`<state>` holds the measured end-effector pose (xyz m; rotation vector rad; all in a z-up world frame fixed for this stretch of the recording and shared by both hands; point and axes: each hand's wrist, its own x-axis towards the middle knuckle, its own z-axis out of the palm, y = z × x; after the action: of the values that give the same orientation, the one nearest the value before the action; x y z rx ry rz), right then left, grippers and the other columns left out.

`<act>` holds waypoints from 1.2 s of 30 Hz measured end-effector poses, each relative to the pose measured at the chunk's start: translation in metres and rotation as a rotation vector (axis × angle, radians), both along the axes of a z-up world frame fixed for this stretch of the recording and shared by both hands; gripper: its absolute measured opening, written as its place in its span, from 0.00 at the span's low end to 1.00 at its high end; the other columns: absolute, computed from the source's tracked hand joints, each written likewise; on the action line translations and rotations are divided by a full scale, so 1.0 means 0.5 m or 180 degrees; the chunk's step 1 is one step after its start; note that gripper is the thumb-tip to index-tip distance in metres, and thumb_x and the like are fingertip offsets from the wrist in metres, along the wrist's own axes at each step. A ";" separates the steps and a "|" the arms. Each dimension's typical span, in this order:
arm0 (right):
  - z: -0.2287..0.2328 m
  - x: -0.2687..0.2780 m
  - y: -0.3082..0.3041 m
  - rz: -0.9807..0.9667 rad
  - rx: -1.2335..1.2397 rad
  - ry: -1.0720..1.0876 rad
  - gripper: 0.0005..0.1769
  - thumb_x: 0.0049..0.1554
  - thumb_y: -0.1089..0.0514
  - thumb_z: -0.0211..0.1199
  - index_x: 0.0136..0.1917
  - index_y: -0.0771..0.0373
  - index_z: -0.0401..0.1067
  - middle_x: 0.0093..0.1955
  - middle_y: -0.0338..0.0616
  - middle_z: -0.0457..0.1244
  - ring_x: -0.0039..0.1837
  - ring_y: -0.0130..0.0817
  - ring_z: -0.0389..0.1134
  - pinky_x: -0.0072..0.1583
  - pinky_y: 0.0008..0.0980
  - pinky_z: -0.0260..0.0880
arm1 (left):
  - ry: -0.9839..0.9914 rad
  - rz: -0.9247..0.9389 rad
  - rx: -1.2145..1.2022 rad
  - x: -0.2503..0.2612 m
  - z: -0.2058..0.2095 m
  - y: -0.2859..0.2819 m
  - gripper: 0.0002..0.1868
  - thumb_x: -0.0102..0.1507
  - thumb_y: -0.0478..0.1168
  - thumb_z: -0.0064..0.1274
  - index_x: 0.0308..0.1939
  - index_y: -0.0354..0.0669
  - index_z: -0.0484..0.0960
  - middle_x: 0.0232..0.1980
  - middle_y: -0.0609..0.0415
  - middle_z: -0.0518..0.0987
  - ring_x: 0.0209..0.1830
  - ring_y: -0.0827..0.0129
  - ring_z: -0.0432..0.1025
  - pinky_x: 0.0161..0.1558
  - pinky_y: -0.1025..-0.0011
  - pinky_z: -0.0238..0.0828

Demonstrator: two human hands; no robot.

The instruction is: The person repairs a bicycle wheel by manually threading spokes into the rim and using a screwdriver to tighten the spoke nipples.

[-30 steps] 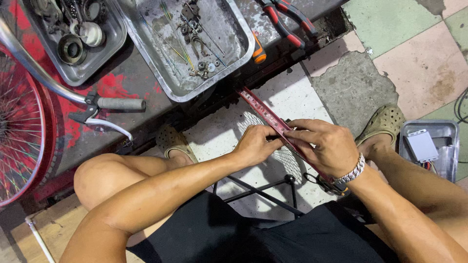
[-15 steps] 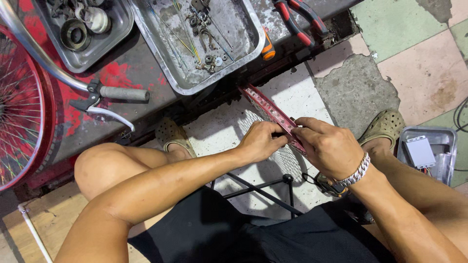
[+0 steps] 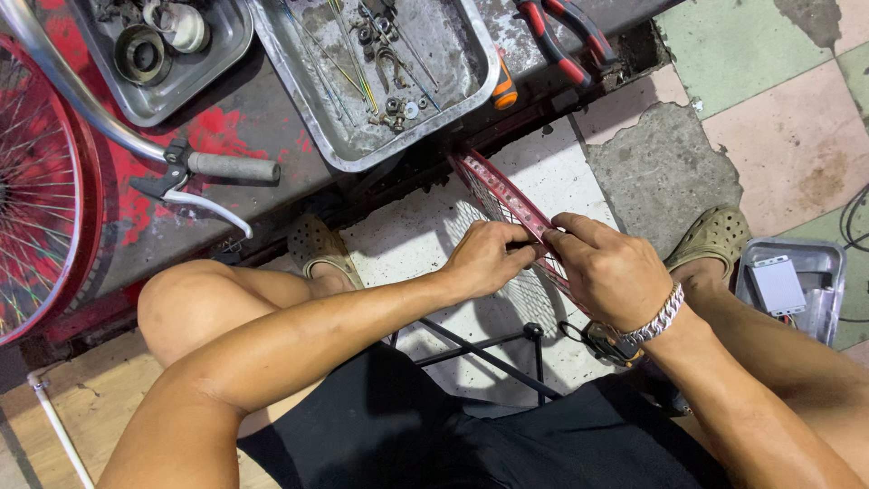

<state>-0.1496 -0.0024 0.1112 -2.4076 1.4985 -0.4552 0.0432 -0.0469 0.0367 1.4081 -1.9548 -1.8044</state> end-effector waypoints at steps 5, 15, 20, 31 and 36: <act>-0.003 0.003 -0.001 0.0000 0.0039 -0.0024 0.13 0.53 0.65 0.63 0.53 0.66 0.78 0.55 0.47 0.70 0.42 0.44 0.74 0.43 0.38 0.76 | 0.0279 0.0126 -0.0565 0.010 -0.020 0.019 0.11 0.66 0.41 0.54 0.44 0.39 0.87 0.33 0.53 0.81 0.21 0.75 0.74 0.25 0.71 0.75; -0.008 -0.008 -0.003 -0.0040 0.0048 -0.0121 0.10 0.55 0.62 0.64 0.51 0.65 0.79 0.51 0.45 0.71 0.41 0.45 0.73 0.43 0.39 0.75 | 0.0355 0.1167 -0.2693 -0.044 -0.081 0.091 0.09 0.59 0.37 0.65 0.41 0.37 0.86 0.45 0.50 0.74 0.46 0.62 0.71 0.46 0.67 0.74; -0.003 -0.012 -0.005 0.0026 0.0142 -0.0137 0.09 0.54 0.60 0.66 0.48 0.63 0.80 0.48 0.45 0.72 0.41 0.45 0.73 0.44 0.39 0.75 | 0.0554 0.2148 -0.2368 -0.089 -0.085 0.161 0.10 0.62 0.33 0.59 0.47 0.32 0.83 0.51 0.42 0.80 0.50 0.55 0.77 0.52 0.62 0.77; 0.094 -0.023 -0.015 -0.0808 0.0495 -0.1071 0.09 0.59 0.63 0.67 0.53 0.66 0.79 0.46 0.47 0.73 0.43 0.33 0.76 0.45 0.31 0.76 | 0.0760 0.2006 -0.2224 -0.072 -0.076 0.173 0.08 0.66 0.35 0.53 0.47 0.37 0.83 0.45 0.46 0.84 0.39 0.54 0.80 0.40 0.63 0.76; 0.157 0.006 0.029 -0.1148 0.0609 -0.1601 0.08 0.62 0.63 0.66 0.55 0.66 0.79 0.45 0.45 0.73 0.46 0.26 0.75 0.47 0.27 0.76 | 0.0729 0.1633 -0.2254 -0.025 -0.073 0.161 0.09 0.65 0.34 0.51 0.47 0.37 0.83 0.45 0.44 0.84 0.42 0.50 0.79 0.44 0.62 0.75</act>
<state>-0.1467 0.0122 0.1899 -1.7060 1.6385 -0.8720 0.0307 0.0337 0.0003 1.2223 -1.6517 -0.8741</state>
